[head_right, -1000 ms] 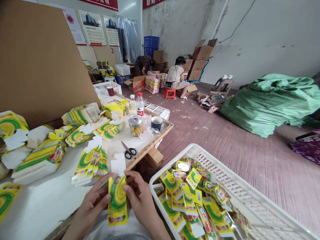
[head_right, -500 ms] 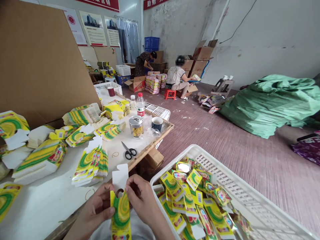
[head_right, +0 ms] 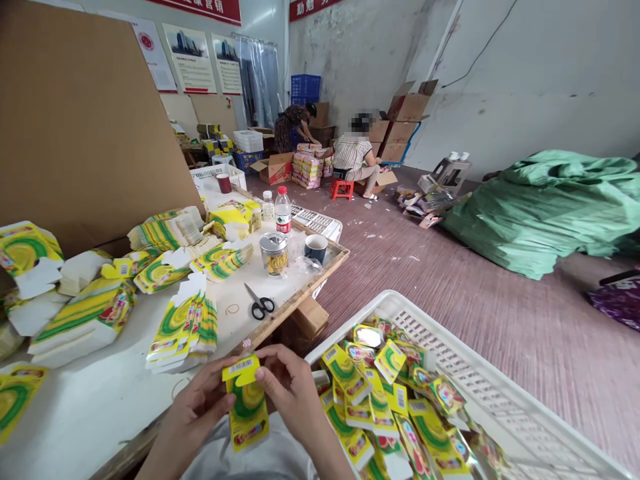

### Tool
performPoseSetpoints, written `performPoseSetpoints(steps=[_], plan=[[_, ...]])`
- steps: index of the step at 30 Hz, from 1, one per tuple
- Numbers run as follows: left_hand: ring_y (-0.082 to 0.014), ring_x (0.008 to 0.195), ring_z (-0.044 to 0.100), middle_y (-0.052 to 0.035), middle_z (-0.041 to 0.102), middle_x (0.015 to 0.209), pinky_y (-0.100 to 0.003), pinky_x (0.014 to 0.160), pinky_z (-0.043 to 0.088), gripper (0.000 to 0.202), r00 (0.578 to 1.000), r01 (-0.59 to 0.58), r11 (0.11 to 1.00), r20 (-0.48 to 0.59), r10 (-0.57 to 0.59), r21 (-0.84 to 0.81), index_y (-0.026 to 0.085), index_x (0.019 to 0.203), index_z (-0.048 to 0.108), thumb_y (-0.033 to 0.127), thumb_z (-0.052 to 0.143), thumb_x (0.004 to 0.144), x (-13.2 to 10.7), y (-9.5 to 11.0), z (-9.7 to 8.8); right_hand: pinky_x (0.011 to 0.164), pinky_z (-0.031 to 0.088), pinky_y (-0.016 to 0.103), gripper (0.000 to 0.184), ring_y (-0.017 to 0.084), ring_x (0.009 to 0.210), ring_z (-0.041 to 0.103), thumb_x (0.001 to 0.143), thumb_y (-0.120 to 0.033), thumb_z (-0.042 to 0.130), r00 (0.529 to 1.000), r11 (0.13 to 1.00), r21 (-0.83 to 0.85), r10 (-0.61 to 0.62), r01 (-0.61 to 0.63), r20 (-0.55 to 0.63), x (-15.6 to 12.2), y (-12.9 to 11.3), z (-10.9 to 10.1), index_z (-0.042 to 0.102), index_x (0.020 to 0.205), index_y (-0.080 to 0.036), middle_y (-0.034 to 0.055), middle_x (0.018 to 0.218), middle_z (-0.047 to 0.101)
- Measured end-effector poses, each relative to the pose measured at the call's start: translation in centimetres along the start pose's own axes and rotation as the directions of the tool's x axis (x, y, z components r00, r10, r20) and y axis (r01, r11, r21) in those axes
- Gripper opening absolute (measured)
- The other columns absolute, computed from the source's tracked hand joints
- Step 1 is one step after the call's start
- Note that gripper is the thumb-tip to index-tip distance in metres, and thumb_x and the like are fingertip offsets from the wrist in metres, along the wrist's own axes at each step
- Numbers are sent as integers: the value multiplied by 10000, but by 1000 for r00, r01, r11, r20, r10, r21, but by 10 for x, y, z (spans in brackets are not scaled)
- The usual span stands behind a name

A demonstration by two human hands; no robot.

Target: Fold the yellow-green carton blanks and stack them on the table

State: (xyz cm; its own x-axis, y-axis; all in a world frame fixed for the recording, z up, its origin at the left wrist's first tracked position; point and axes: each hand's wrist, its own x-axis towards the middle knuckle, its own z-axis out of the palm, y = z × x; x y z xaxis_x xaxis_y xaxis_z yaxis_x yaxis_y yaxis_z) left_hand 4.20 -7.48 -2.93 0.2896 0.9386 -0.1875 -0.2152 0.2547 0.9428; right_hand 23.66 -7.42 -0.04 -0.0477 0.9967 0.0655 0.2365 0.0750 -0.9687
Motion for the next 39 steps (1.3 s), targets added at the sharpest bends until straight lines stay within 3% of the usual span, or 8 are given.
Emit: performPoseSetpoints(steps=[8,16,23,28,31,33,36,39], plan=[[-272,1306,571,-80,569,1472,-379,1082,488,427,994,-27,992,111,13,125,296,1349,574,333,601,924,0,-3,-2,519,302,212,421,103,522,411,785,-114,583,992,977,-192,109,-96,60,0,-2,15,576,1186,-243,-107,587,402],[-280,1190,658,-95,688,1329,-358,977,558,478,999,3,1000,48,-4,22,265,1321,596,334,697,858,-1,3,2,520,297,213,357,101,498,382,786,-130,605,989,968,-214,144,-133,40,3,-2,15,568,1129,-224,-124,559,341],[-270,1009,738,-86,771,1170,-330,845,604,477,997,19,998,-68,-24,-66,254,1212,660,353,789,763,-1,2,10,515,316,219,350,110,530,402,836,-220,633,989,978,-169,136,-125,60,-2,-3,13,558,1178,-233,-105,603,407],[-282,1031,726,-102,754,1200,-345,856,596,533,1000,8,1000,-10,-8,-8,250,1272,625,404,756,779,0,0,14,873,484,278,251,185,994,639,930,-285,567,1000,993,-116,6,-4,12,-3,-3,13,611,1175,-255,36,1095,681],[-281,1079,707,-106,738,1210,-377,914,583,501,996,-35,987,-75,48,156,252,1285,617,432,692,823,5,5,4,827,491,311,194,204,949,640,943,-317,552,992,975,-222,-52,24,-119,0,5,-4,645,1098,-245,52,1050,691],[-292,1160,664,-109,715,1237,-424,1015,530,406,968,-79,939,-199,152,335,240,1180,673,453,662,834,10,13,-10,820,468,367,170,236,920,613,932,-332,556,927,911,-412,-173,22,-333,3,13,-24,668,1010,-231,65,984,667],[-329,1235,600,-115,684,1258,-507,1127,411,373,849,-101,815,-378,369,570,222,1075,692,497,623,834,20,26,-34,885,418,482,213,291,949,572,905,-393,580,774,777,-625,-350,-74,-527,4,22,-52,677,971,-215,91,982,629],[-379,1285,530,-171,612,1331,-573,1130,368,558,747,2,695,-463,476,719,166,1255,599,544,557,848,30,28,-53,879,421,489,215,289,943,559,903,-408,589,765,760,-644,-361,-91,-534,1,26,-59,665,970,-218,88,992,624]])
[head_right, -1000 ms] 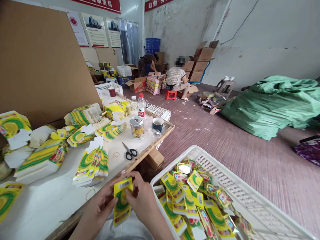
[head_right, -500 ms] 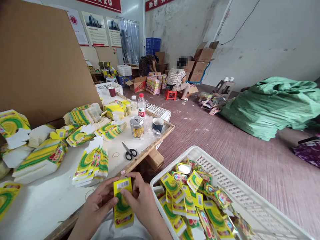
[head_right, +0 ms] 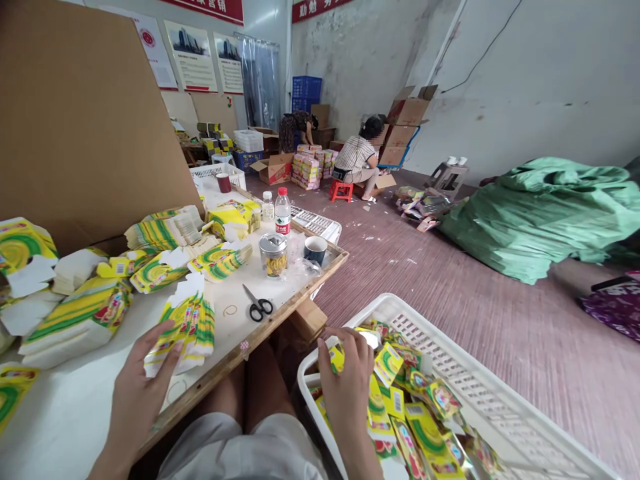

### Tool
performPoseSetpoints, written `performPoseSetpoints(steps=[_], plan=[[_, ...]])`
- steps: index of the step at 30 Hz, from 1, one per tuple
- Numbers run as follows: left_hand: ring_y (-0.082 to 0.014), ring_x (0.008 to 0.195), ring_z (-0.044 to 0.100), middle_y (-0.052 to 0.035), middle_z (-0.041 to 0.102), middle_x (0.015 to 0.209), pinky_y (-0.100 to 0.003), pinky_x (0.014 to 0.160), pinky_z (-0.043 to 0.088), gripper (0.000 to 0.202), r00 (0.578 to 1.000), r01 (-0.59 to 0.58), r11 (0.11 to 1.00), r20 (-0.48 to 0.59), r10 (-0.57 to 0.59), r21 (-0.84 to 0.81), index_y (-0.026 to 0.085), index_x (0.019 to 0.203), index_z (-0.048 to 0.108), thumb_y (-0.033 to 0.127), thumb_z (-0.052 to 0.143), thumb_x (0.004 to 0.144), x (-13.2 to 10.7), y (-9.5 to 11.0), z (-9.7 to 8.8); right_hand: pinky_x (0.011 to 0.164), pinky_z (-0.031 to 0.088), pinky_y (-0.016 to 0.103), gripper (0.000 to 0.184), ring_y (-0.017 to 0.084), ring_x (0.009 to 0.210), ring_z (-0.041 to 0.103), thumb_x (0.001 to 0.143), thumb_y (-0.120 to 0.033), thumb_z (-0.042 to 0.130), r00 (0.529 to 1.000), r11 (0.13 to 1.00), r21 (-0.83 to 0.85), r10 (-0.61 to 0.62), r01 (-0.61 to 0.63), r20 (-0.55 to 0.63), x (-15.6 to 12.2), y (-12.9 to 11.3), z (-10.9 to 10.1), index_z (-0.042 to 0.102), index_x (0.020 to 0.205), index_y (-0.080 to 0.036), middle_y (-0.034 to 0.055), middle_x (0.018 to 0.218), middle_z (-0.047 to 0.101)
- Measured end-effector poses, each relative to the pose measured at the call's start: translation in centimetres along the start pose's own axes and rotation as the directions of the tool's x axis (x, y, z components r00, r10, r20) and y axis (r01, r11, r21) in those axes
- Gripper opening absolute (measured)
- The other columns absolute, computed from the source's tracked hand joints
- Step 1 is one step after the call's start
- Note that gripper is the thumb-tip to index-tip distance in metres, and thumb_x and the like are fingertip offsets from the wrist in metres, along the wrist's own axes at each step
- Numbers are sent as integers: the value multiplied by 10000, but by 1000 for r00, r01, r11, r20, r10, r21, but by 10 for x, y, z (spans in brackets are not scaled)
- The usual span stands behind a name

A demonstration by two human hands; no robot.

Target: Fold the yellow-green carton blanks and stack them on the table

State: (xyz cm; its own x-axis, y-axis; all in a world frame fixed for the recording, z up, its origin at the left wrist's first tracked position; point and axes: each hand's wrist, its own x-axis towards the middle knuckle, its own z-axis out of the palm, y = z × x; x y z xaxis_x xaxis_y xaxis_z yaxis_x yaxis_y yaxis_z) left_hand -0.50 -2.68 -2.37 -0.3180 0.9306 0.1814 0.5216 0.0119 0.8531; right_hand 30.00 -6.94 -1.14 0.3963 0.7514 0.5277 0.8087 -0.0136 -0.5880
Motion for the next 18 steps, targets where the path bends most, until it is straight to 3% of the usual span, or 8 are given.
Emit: performPoseSetpoints(steps=[4,9,11,15,18], plan=[[-433,1339,438,-285,478,1419,-598,1123,364,902,997,51,981,39,-60,187,11,1453,378,630,529,814,8,-20,6,825,452,394,137,240,899,574,929,-326,573,991,987,158,21,-42,135,-14,-16,10,663,945,-224,58,937,634],[-425,1365,436,-286,365,1509,-564,1123,395,1007,984,160,962,45,-174,221,11,1512,274,635,582,784,12,-26,4,719,471,294,92,181,800,591,929,-252,576,969,946,316,-13,-68,246,-22,-38,25,660,935,-214,38,902,634],[-440,1330,477,-294,397,1498,-583,1096,415,1047,970,218,948,51,-236,231,11,1516,268,640,614,754,16,-27,-1,678,464,276,90,168,756,577,928,-242,574,965,938,339,-23,-69,260,-20,-41,27,659,929,-212,35,889,635],[-410,1228,584,-213,551,1410,-590,1040,461,874,958,279,935,-3,-286,220,142,1500,356,611,584,799,17,-28,-17,672,462,269,110,158,717,562,933,-254,570,955,934,342,-7,-100,297,-21,-44,28,668,928,-204,35,869,640],[-386,1289,535,-173,548,1417,-553,1094,417,702,983,139,972,-141,-114,188,189,1442,450,556,534,849,6,-19,-23,658,460,267,145,156,690,561,932,-292,572,945,918,369,16,-143,326,-27,-52,31,680,894,-204,31,823,645]])
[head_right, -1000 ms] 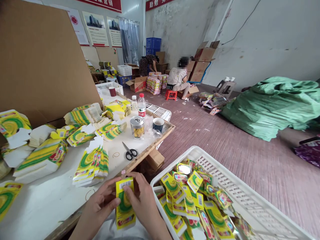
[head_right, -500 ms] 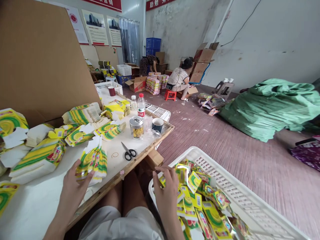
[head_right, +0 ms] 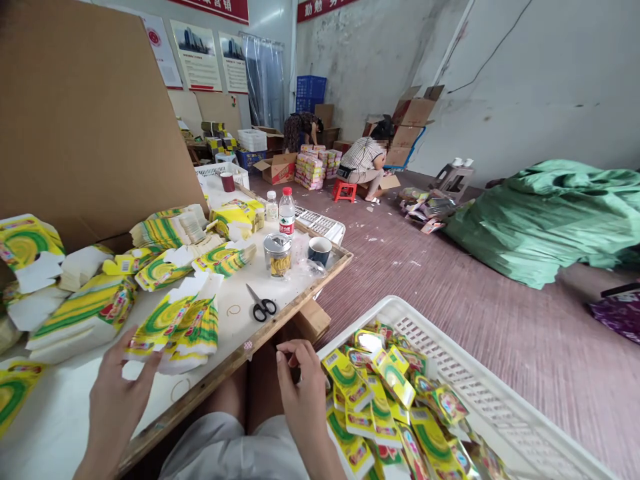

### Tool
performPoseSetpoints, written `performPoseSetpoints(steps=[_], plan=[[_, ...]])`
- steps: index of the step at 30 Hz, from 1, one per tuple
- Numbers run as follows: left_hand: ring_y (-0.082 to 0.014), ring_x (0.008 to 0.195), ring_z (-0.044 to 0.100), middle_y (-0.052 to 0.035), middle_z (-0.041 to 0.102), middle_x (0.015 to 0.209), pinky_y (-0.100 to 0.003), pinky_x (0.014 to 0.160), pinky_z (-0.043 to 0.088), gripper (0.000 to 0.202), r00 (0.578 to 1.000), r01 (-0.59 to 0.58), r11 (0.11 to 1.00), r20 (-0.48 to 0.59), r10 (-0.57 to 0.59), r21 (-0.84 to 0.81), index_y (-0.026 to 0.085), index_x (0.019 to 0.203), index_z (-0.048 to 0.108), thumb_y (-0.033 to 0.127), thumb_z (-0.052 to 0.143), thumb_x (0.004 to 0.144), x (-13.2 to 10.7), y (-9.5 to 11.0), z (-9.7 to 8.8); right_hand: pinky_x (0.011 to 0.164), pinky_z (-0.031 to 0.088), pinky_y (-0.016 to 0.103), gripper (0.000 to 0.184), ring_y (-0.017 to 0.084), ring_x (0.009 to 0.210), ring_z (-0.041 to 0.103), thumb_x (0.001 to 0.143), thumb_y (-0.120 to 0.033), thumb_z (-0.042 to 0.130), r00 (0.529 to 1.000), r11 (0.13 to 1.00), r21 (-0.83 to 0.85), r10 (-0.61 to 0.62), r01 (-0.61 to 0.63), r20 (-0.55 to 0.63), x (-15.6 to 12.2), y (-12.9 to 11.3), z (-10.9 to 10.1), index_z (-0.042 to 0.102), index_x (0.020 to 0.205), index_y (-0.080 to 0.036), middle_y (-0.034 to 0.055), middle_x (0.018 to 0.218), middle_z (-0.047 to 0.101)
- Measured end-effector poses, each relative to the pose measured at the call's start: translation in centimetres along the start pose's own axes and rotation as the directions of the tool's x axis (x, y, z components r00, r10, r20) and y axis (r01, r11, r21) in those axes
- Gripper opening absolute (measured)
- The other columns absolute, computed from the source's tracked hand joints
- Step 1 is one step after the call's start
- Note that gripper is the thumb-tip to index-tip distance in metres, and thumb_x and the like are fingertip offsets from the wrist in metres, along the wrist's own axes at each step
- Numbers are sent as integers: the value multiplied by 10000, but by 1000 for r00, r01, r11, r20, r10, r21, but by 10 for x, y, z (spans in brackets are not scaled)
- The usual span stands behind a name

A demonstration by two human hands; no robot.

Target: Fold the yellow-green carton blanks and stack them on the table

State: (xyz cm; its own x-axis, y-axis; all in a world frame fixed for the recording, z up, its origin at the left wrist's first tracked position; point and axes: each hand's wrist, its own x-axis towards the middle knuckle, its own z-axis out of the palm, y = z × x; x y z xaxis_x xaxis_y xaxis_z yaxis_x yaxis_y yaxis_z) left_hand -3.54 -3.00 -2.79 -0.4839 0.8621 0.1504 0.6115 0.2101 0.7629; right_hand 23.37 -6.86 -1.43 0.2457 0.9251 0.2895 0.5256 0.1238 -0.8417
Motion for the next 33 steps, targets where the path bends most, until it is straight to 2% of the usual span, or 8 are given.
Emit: performPoseSetpoints(steps=[3,9,11,14,18,21,26,33], plan=[[-357,1275,539,-162,577,1363,-498,1103,418,622,972,-219,972,-101,210,-82,181,1403,492,482,570,865,-26,11,1,630,468,253,202,160,690,586,936,-364,569,991,985,140,83,-98,107,-8,-13,14,694,904,-209,34,799,670],[-271,1348,515,-97,534,1469,-383,1057,502,623,820,-476,813,165,548,-335,277,1483,393,204,595,898,-82,16,32,913,532,322,334,202,944,671,918,-446,607,928,789,516,178,-332,326,-13,-30,29,671,1139,-204,76,1031,737],[-274,1337,536,-81,557,1467,-396,1067,507,618,822,-394,817,236,518,-421,299,1468,421,210,622,890,-88,16,36,931,528,334,334,206,935,670,917,-452,610,930,786,513,210,-344,302,-9,-28,25,688,1118,-198,80,1038,746],[-262,1313,566,-44,588,1452,-383,1064,516,593,856,-16,785,397,331,-619,344,1445,456,317,653,887,-87,20,32,874,540,332,325,213,870,668,890,-476,639,925,801,484,218,-351,310,-6,-26,19,728,1016,-190,75,970,756],[-340,1251,609,-94,701,1309,-421,1025,541,558,736,529,518,667,115,-672,260,1263,682,515,749,771,-82,31,20,824,538,345,317,220,812,669,810,-509,723,837,697,531,188,-482,513,-12,-29,24,761,900,-208,42,864,752],[-379,1161,657,-96,797,1086,-457,994,548,495,611,761,314,790,-52,-568,248,987,812,571,843,613,-82,34,14,775,528,338,335,205,741,663,745,-526,778,771,602,554,171,-575,614,-17,-30,31,763,854,-210,22,791,734],[-358,1108,687,-120,801,1050,-473,998,531,435,464,867,161,881,88,-472,241,1001,812,527,823,672,-80,34,12,732,503,309,401,186,712,642,676,-567,815,732,540,547,210,-639,648,-16,-25,32,736,788,-189,18,742,709],[-343,1178,644,-107,774,1155,-409,1032,500,570,600,763,213,791,121,-611,260,1130,767,417,903,600,-77,47,16,668,447,240,368,124,662,598,628,-471,889,764,471,610,283,-637,580,-18,-20,40,699,756,-183,-12,721,698]])
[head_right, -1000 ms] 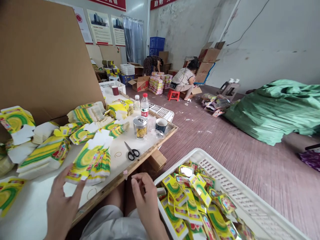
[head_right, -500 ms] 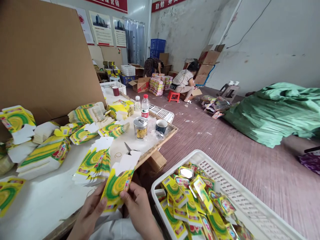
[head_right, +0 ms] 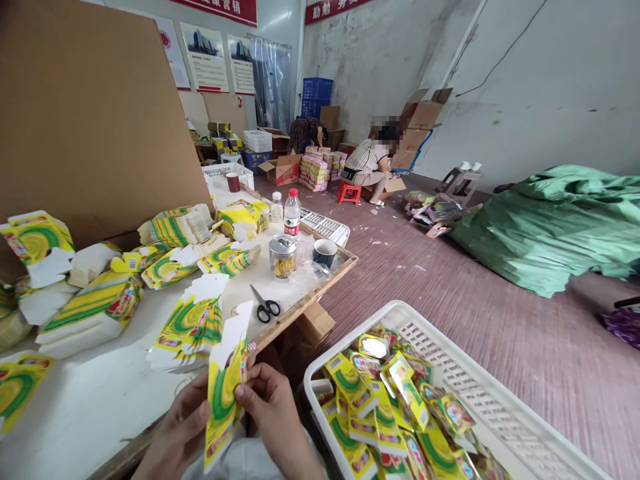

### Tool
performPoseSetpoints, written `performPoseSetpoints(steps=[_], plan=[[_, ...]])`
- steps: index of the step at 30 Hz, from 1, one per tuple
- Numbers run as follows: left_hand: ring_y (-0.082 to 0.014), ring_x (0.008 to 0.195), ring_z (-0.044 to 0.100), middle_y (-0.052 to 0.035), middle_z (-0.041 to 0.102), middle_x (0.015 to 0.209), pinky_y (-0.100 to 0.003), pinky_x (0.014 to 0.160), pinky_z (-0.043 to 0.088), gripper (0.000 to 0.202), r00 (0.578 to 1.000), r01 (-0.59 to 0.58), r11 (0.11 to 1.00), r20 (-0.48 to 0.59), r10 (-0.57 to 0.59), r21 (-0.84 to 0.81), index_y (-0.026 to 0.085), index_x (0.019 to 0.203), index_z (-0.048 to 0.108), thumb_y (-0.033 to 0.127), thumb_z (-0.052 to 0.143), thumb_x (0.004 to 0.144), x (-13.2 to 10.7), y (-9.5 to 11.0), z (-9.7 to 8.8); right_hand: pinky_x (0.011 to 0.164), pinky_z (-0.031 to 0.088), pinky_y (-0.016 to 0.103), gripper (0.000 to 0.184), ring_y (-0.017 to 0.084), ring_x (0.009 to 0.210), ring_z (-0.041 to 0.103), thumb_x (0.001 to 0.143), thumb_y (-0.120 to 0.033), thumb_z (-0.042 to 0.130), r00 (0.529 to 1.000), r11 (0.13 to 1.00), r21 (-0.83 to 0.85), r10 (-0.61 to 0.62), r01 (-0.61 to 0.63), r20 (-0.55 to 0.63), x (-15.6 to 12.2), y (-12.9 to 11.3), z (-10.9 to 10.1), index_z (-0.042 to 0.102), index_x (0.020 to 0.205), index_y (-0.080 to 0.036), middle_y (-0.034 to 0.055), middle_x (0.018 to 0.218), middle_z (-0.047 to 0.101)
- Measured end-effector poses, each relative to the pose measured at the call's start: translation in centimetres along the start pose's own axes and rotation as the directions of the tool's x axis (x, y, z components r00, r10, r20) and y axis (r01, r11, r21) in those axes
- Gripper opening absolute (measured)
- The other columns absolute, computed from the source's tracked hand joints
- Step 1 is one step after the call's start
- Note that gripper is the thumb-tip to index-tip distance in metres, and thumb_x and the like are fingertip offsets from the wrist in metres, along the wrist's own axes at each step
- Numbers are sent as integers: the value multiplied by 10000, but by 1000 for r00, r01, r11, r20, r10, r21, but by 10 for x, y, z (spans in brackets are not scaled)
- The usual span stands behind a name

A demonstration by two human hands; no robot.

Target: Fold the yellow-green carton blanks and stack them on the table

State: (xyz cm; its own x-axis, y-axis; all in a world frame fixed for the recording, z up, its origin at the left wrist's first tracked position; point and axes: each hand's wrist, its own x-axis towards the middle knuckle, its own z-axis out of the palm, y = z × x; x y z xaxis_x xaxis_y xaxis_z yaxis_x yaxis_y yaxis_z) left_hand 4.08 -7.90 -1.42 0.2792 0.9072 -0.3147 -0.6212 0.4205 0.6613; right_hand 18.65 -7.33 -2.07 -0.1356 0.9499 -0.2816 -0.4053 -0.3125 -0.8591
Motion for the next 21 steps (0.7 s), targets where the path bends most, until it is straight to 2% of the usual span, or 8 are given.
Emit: performPoseSetpoints(steps=[6,11,16,21], plan=[[-352,1232,605,-123,717,1269,-392,1011,512,591,997,-61,993,46,57,103,272,1185,736,400,888,629,4,-2,-7,672,447,243,405,129,678,610,662,-517,858,1000,998,-63,-10,10,-10,2,4,0,729,847,-181,2,728,724],[-334,1212,622,-112,727,1248,-346,923,559,535,991,-78,985,117,60,156,290,1234,703,372,830,720,8,-1,-18,684,458,269,422,149,699,623,707,-549,812,999,995,-98,-14,17,30,2,2,0,738,908,-186,18,767,728],[-320,1134,672,-101,765,1165,-370,921,568,461,998,-61,985,39,55,160,284,1207,716,345,801,758,13,-3,-23,688,461,285,434,164,723,602,729,-599,765,998,992,-127,-12,20,60,1,4,0,724,883,-195,17,777,697],[-301,1094,694,-89,787,1103,-343,914,575,448,998,-55,984,-32,61,170,271,1149,745,335,838,715,15,-5,-26,648,448,266,424,152,702,558,748,-595,749,996,994,-113,7,2,84,2,12,-3,718,891,-197,7,765,654]])
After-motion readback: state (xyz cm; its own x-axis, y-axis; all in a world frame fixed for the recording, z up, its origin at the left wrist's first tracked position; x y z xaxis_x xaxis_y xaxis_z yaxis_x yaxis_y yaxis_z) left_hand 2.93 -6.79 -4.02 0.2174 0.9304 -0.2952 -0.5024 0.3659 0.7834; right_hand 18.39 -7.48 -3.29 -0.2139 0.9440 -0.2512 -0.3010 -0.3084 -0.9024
